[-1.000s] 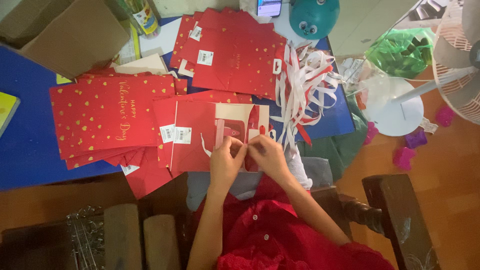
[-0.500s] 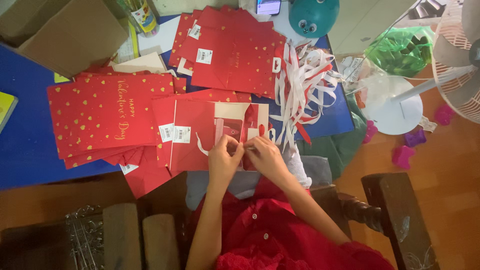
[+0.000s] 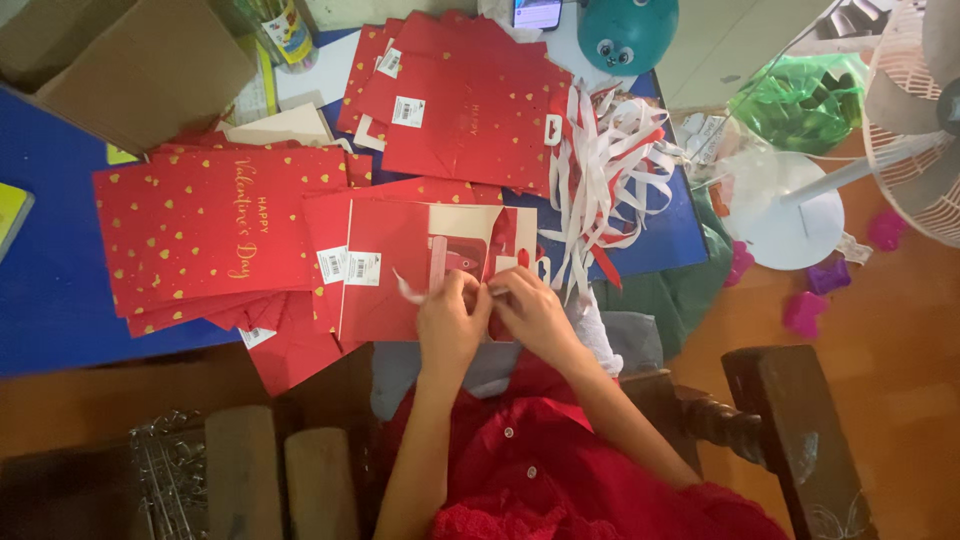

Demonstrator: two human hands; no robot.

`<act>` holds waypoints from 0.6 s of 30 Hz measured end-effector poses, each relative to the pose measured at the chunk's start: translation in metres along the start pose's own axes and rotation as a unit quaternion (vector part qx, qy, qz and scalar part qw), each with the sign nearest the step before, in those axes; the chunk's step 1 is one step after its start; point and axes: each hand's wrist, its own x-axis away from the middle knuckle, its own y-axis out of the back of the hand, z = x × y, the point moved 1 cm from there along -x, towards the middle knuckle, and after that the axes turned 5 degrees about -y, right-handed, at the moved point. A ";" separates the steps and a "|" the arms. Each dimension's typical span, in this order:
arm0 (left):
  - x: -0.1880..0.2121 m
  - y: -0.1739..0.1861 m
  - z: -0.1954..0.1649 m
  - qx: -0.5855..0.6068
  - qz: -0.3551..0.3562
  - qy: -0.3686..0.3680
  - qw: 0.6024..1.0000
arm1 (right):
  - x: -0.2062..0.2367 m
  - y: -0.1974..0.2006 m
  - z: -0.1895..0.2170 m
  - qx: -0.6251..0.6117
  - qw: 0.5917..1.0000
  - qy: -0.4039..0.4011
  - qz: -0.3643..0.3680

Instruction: The person sits at a table assembling red Valentine's Day gift bags. They open each bag, place a greeting card inside, thread a ribbon handle through the bag's holes, and attach a small tag, working through the bags one at a time.

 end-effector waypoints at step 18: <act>-0.001 -0.003 0.014 0.076 0.025 0.063 0.995 | -0.007 0.000 0.010 0.072 0.996 0.044 -0.039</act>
